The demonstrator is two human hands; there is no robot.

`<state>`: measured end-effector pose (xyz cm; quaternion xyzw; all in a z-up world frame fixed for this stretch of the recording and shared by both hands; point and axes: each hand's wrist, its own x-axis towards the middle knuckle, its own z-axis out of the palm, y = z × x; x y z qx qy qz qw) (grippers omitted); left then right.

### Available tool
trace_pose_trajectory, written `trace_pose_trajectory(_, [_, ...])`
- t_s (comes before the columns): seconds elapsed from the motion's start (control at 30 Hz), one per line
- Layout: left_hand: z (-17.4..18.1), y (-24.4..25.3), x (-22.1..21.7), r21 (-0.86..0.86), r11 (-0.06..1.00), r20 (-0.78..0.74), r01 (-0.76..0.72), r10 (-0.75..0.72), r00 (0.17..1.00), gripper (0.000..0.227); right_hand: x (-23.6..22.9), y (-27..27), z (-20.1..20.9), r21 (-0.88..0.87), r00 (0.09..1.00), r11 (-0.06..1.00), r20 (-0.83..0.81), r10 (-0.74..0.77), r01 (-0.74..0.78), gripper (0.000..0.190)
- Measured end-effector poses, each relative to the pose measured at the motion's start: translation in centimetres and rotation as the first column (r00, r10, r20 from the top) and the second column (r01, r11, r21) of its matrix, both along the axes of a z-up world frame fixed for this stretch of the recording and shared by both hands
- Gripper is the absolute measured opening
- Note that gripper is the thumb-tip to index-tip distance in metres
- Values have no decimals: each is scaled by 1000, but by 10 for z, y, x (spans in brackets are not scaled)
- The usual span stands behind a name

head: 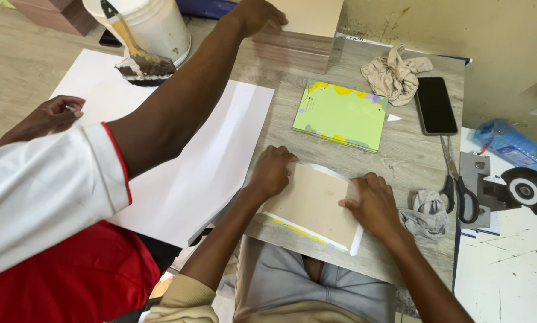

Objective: The person applies glue to the spine of a book using a brush and then presses a cover onto it. They wipe the surface with a cloth and repeat the process for multiple books, stacking the finished items on the table.

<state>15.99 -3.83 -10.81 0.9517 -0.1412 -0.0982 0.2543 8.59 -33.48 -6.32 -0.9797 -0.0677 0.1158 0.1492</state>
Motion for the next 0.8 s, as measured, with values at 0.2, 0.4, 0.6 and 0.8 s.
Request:
trace_pose_trajectory(0.2, [-1, -50, -65, 200, 979, 369, 42, -115, 922, 60, -60, 32, -62, -212, 872, 977, 482, 80, 28, 52])
trace_pose_trajectory(0.4, [10, -107, -110, -1, 979, 529, 204, -172, 831, 63, -77, 17, -37, 20, 943, 1000, 332, 12, -20, 60])
trace_pose_trajectory(0.6, [17, -107, -110, 24, 982, 567, 186, -166, 807, 60, -92, -38, -7, 195, 901, 899, 115, -418, 392, 35])
trace_pose_trajectory(0.8, [-15, -106, -110, 25, 963, 300, 267, -262, 917, 36, 25, -8, -35, 438, 971, 891, 239, 17, -123, 28])
